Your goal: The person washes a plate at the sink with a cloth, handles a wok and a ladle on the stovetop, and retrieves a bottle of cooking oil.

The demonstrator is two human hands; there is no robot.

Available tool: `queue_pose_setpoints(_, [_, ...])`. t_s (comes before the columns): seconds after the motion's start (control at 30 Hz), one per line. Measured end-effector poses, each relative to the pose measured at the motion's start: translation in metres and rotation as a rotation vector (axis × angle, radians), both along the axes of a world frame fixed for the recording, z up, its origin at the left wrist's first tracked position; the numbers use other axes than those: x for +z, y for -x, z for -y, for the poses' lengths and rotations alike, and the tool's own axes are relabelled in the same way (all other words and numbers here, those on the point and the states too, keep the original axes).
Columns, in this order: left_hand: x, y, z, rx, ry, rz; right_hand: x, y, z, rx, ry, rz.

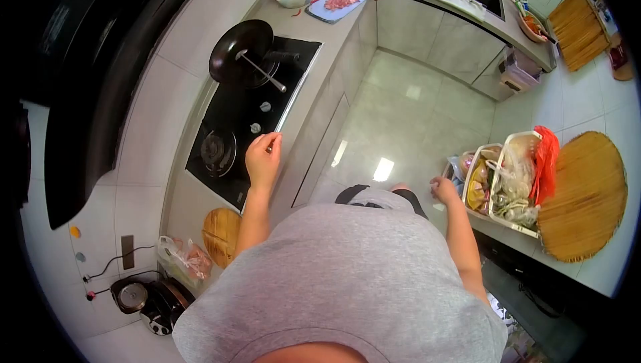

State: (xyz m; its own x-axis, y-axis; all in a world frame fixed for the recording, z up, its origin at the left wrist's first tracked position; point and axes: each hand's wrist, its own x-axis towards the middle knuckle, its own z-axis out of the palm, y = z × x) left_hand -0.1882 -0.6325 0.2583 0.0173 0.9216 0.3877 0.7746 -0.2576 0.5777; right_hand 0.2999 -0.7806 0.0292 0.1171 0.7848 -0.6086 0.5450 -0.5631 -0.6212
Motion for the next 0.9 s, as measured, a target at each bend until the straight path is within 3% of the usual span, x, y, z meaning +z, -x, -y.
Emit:
queue_pose_setpoints(0.2, [0.009, -0.064, -0.082, -0.019, -0.03, 0.154, -0.014, -0.058, -0.055, -0.025, 0.227, -0.079])
queue_pose_setpoints(0.33, [0.001, -0.12, -0.137, -0.033, -0.021, 0.134, -0.052, -0.127, -0.126, 0.244, 0.076, 0.106])
queue_pose_setpoints(0.4, [0.0, -0.153, -0.168, -0.006, -0.012, 0.124, -0.059, -0.162, -0.176, 0.161, 0.109, 0.061])
queue_pose_setpoints(0.47, [0.002, -0.181, -0.194, -0.003, 0.011, 0.097, -0.049, -0.184, -0.222, 0.082, 0.161, 0.008])
queue_pose_setpoints(0.63, [0.015, -0.233, -0.247, 0.041, 0.076, 0.064, -0.03, -0.232, -0.357, 0.206, 0.1, 0.054])
queue_pose_setpoints(0.73, [0.005, -0.247, -0.272, 0.057, 0.119, 0.023, -0.022, -0.244, -0.422, 0.386, -0.045, 0.236])
queue_pose_setpoints(0.9, [0.003, -0.267, -0.33, 0.077, 0.192, 0.014, 0.009, -0.22, -0.506, 0.326, 0.012, 0.088])
